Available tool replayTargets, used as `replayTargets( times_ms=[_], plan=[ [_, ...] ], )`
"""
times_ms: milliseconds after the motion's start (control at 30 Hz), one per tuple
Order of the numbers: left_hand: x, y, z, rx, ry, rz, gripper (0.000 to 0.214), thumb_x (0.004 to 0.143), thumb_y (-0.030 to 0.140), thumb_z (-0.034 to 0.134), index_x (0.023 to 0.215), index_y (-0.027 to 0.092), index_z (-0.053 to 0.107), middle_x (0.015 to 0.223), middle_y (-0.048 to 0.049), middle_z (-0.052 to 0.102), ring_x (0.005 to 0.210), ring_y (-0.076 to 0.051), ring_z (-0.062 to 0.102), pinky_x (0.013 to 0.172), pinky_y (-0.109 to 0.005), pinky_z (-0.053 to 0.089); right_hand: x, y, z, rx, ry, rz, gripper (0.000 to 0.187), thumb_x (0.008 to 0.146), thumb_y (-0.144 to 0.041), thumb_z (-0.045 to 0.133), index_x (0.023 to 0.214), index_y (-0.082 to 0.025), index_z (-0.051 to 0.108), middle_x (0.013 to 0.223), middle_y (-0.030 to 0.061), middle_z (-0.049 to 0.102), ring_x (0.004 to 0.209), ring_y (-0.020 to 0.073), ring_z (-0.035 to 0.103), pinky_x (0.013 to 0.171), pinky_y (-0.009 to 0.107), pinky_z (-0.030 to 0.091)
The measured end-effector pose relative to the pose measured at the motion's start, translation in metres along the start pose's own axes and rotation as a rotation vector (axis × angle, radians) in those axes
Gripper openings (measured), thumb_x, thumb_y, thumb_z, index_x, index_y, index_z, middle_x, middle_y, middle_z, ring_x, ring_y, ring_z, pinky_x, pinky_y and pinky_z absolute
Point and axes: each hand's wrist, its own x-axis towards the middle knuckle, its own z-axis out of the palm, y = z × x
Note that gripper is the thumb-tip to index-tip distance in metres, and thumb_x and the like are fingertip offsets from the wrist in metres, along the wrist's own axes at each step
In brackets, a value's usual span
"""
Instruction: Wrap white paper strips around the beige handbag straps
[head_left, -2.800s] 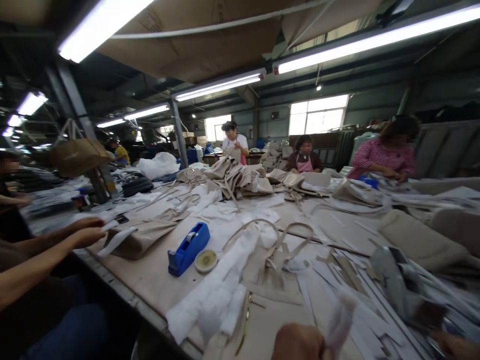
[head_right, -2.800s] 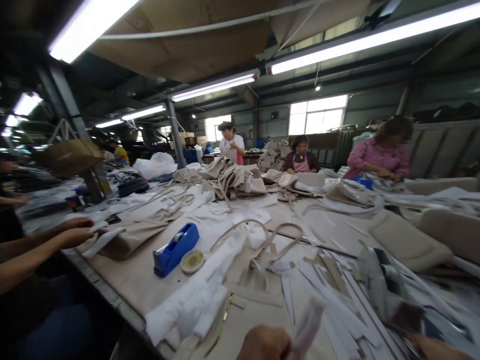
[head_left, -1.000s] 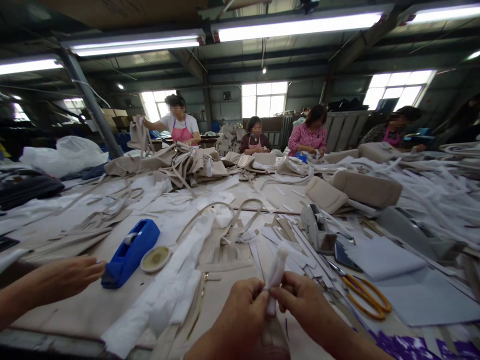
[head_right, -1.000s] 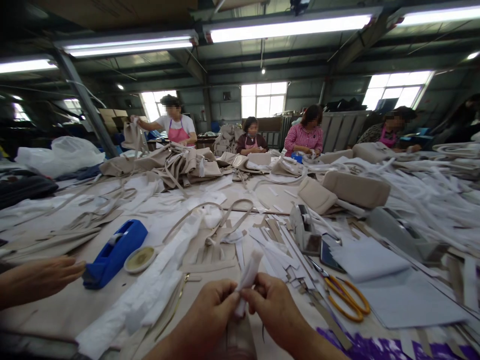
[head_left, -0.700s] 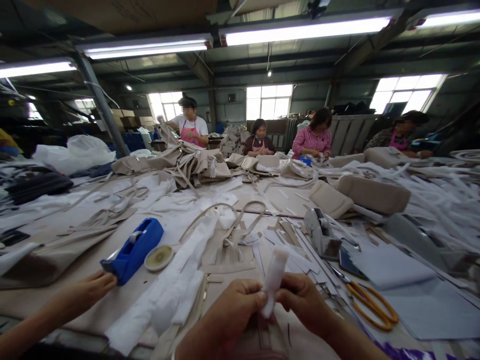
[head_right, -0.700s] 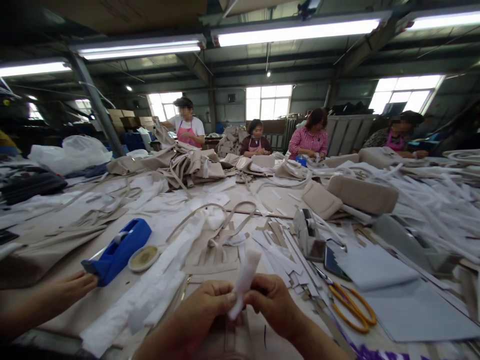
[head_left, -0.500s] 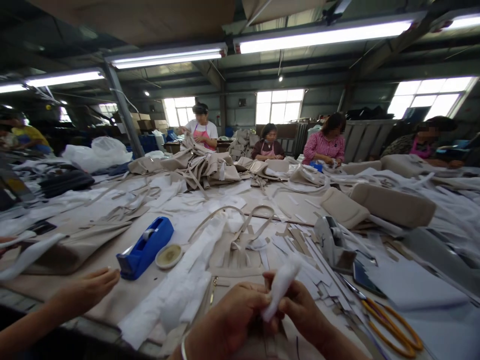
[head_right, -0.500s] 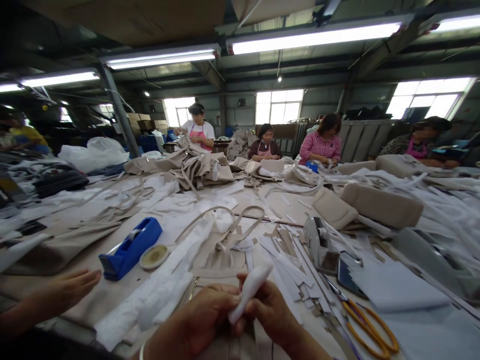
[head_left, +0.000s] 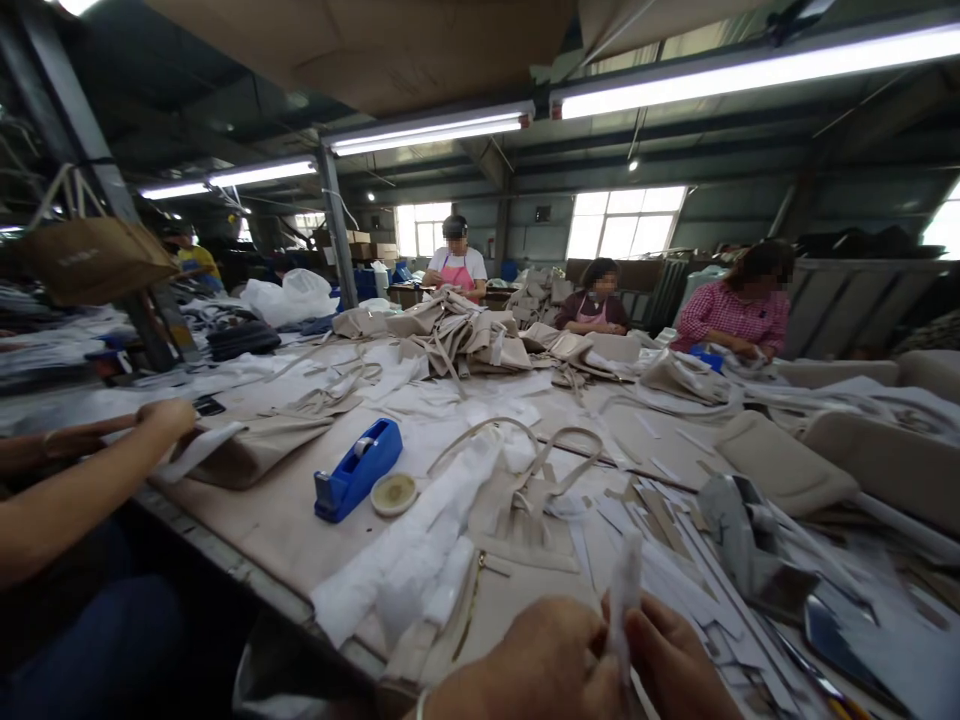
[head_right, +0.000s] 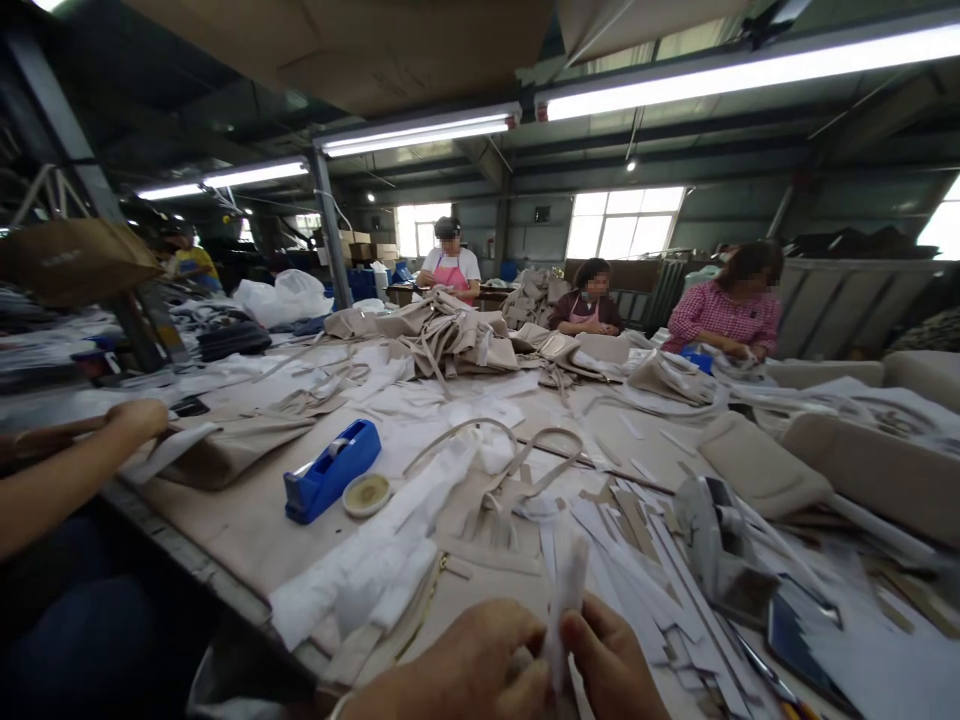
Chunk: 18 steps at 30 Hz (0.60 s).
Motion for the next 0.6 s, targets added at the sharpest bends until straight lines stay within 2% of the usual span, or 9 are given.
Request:
replayTargets(
  times_ms=[67,133,233,333,433,533,600],
  plan=[
    [-0.013,-0.010,-0.012,0.160,0.049,0.012,0.035,0.087,0.038,0.056,0.114,0.021,0.071,0.114,-0.0128,0.069,0.109,-0.029,0.061,0.100,-0.039,0.045,0.000,0.005,-0.005,0.008,0.048,0.036,0.046,0.069,-0.063,0.076,0.078,-0.018,0.074,0.070,0.0044,0.067,0.065,0.0197,0.060,0.061,0.030,0.050],
    [-0.023,-0.029,-0.029,0.268,0.120,0.024,0.038,0.090,0.039,0.053,0.119,0.021,0.068,0.120,-0.0116,0.068,0.116,-0.026,0.059,0.106,-0.036,0.042,0.002,0.013,-0.016,-0.089,0.154,0.059,0.052,0.073,-0.068,0.069,0.086,-0.018,0.076,0.083,0.0084,0.072,0.076,0.0231,0.064,0.067,0.032,0.052],
    [-0.029,-0.066,-0.063,0.393,0.148,-0.047,0.037,0.089,0.039,0.054,0.116,0.019,0.068,0.121,-0.0136,0.067,0.115,-0.028,0.059,0.105,-0.039,0.043,0.008,0.025,-0.036,-0.296,0.315,0.122,0.060,0.073,-0.074,0.062,0.096,-0.020,0.076,0.100,0.0121,0.074,0.088,0.0279,0.067,0.069,0.036,0.053],
    [-0.024,-0.099,-0.092,0.527,0.155,-0.086,0.033,0.082,0.035,0.063,0.110,0.019,0.070,0.119,-0.0138,0.066,0.115,-0.030,0.057,0.104,-0.041,0.041,0.019,0.023,-0.045,-0.430,0.362,0.141,0.057,0.067,-0.069,0.069,0.096,-0.020,0.076,0.102,0.0119,0.074,0.093,0.0312,0.067,0.075,0.041,0.052],
    [-0.014,-0.119,-0.110,0.622,0.210,-0.177,0.035,0.082,0.036,0.061,0.110,0.018,0.071,0.117,-0.0148,0.068,0.115,-0.032,0.058,0.103,-0.042,0.040,0.037,0.005,-0.036,-0.449,0.349,0.093,0.055,0.066,-0.061,0.073,0.100,-0.018,0.073,0.098,0.0105,0.074,0.095,0.0304,0.067,0.078,0.040,0.051],
    [-0.005,-0.125,-0.124,0.568,0.122,-0.238,0.046,0.084,0.050,0.058,0.114,0.018,0.072,0.121,-0.0145,0.069,0.117,-0.032,0.059,0.103,-0.040,0.039,0.065,-0.013,-0.016,-0.370,0.303,0.117,0.049,0.073,-0.054,0.069,0.104,-0.017,0.069,0.104,0.0111,0.073,0.092,0.0254,0.067,0.074,0.035,0.050],
    [0.005,-0.124,-0.133,0.473,0.074,-0.200,0.054,0.085,0.061,0.054,0.117,0.020,0.071,0.124,-0.0125,0.068,0.118,-0.030,0.059,0.103,-0.037,0.040,0.089,-0.017,-0.002,-0.302,0.238,0.197,0.043,0.078,-0.048,0.067,0.108,-0.017,0.066,0.111,0.0109,0.072,0.090,0.0208,0.068,0.072,0.031,0.049]
  ],
)
